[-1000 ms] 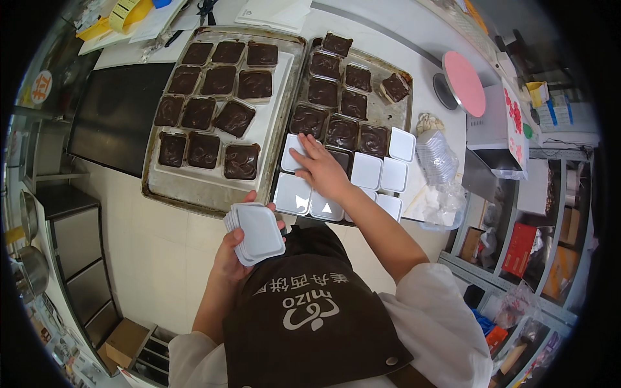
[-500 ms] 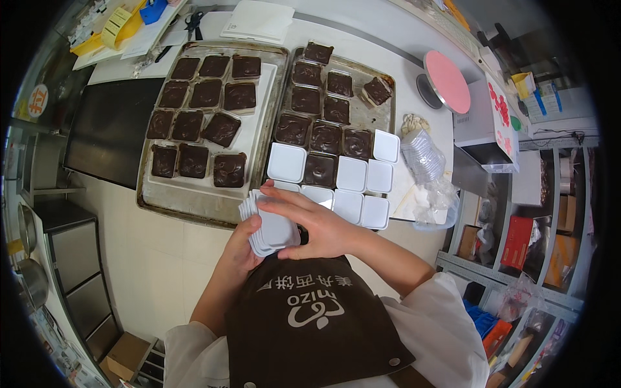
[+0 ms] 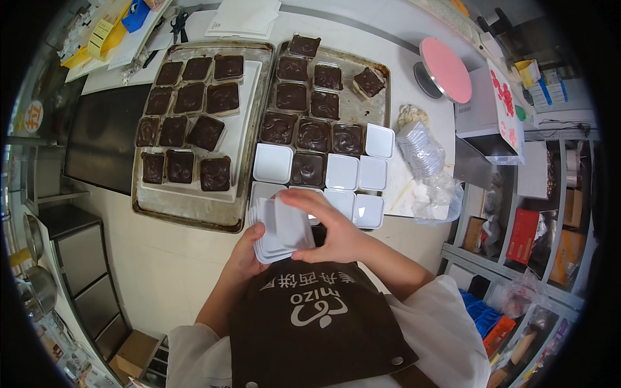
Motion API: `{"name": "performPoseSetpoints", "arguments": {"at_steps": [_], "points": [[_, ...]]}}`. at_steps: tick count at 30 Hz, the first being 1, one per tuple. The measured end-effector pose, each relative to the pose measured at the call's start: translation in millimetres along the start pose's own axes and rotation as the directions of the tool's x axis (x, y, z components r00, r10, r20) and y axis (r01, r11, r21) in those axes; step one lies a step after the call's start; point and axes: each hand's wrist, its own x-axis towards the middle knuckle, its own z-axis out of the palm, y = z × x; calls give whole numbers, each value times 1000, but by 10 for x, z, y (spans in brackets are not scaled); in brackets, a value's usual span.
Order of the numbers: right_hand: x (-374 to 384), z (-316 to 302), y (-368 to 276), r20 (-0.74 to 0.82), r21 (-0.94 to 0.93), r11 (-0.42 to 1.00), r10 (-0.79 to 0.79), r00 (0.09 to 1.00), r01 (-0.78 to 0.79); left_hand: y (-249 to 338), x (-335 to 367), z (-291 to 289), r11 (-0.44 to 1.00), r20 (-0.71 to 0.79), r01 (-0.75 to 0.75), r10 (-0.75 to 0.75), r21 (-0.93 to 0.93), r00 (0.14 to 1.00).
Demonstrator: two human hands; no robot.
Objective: The person places square brownies from a metal tray into individual white plastic containers, then closes each container with a lid. The person stacks the closed containers on the tray and later moves a blue plastic bin.
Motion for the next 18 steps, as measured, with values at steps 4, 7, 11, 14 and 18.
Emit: {"name": "performPoseSetpoints", "arguments": {"at_steps": [4,7,11,14,18], "points": [[85,-232,440,-157,-398,915,5,988,-68,54,-41,-82,995,-124,-92,95,29,988],[259,-394,956,-84,-620,783,-11,996,-44,167,-98,-146,991,-205,-108,124,83,971],[326,-373,1402,10,-590,807,4,1000,2,222,-160,-135,983,-275,-139,168,121,947],[290,-353,1502,20,-645,764,13,1000,3,229,-132,-102,980,-284,-151,183,131,941],[211,-322,1518,-11,-729,684,35,999,-32,228,-87,-79,980,-254,-173,194,100,948]]}}
